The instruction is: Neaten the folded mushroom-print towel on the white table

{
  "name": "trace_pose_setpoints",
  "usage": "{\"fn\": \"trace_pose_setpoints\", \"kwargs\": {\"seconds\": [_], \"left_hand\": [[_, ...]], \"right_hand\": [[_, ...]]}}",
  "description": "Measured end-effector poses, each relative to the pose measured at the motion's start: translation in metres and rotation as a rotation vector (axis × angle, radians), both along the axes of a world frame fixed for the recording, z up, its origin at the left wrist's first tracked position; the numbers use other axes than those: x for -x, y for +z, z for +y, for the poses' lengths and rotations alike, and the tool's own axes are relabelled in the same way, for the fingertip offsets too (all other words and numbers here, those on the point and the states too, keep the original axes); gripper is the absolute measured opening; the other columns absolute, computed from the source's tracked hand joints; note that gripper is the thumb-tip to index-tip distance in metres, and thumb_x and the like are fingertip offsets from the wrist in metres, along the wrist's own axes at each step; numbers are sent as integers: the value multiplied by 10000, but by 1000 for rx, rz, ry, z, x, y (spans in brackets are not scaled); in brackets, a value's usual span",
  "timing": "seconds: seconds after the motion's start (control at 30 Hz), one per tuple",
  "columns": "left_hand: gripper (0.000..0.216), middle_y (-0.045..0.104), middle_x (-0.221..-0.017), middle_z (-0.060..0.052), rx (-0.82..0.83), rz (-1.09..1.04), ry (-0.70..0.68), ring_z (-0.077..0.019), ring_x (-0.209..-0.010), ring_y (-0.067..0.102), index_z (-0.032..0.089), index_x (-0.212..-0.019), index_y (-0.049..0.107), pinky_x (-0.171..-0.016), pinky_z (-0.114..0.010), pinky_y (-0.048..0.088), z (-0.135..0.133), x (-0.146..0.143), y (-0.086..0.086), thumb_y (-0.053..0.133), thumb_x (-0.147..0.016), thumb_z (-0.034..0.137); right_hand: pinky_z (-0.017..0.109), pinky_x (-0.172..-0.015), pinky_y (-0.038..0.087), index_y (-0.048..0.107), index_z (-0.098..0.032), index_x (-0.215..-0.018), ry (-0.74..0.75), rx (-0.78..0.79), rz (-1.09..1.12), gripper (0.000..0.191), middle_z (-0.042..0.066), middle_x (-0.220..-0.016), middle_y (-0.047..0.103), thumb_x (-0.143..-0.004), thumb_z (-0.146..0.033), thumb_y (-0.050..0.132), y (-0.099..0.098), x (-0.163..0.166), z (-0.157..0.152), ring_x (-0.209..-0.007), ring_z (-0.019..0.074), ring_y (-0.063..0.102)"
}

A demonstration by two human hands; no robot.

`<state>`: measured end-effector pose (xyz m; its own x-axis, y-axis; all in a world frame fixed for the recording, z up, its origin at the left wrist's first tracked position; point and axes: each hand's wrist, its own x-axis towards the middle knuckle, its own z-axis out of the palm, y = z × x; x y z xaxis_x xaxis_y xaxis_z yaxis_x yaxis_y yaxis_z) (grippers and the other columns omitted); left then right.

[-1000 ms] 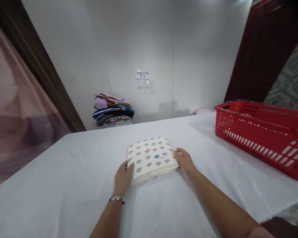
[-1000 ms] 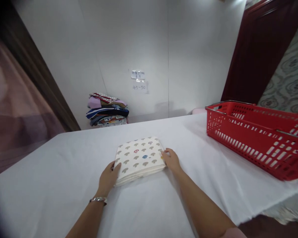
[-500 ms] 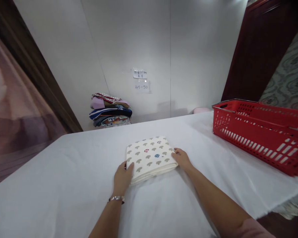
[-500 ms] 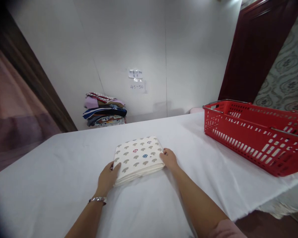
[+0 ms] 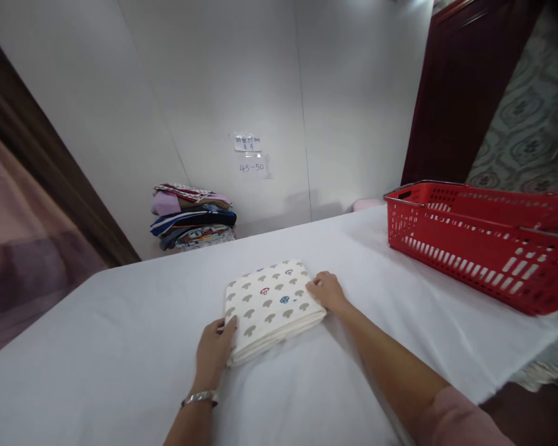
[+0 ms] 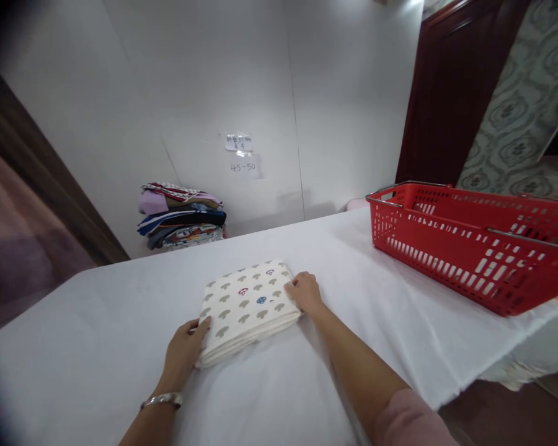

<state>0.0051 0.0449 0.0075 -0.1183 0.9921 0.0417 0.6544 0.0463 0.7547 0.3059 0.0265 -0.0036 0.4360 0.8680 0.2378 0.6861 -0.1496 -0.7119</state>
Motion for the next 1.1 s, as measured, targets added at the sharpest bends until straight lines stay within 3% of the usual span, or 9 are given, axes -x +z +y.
{"fn": "trace_pose_setpoints", "kwargs": {"seconds": [0.1, 0.43, 0.7, 1.1], "left_hand": [[515, 668, -874, -90, 30, -2, -14, -255, -815, 587, 151, -841, 636, -717, -320, 417, 3, 2, 3, 452, -700, 610], [476, 609, -615, -21, 107, 102, -72, -219, -656, 547, 194, -638, 561, -605, -292, 369, 12, 6, 2, 465, -675, 658], [432, 564, -560, -1, 41, -74, 2, -186, -620, 505, 184, -596, 553, -574, -266, 351, 10, 5, 2, 525, -643, 612], [437, 548, -553, 7, 55, -61, -18, -179, -609, 502, 189, -590, 527, -583, -270, 354, 12, 6, 1, 504, -679, 616]], "right_hand": [[257, -747, 349, 613, -184, -649, 28, -36, -36, 137, 64, -851, 596, -706, -299, 568, -1, 2, 1, -886, 195, 498], [229, -634, 347, 537, -186, -581, 38, -69, 97, 116, 3, -697, 561, -680, -242, 560, -9, 2, 8, -685, 133, 498], [211, -563, 364, 534, -194, -589, 60, -100, 271, 135, -33, -599, 544, -664, -305, 546, -4, 4, 4, -586, 115, 488], [221, -550, 371, 506, -193, -574, 80, -102, 373, 173, -36, -581, 518, -645, -344, 553, -3, 4, 2, -586, 122, 483]]}}
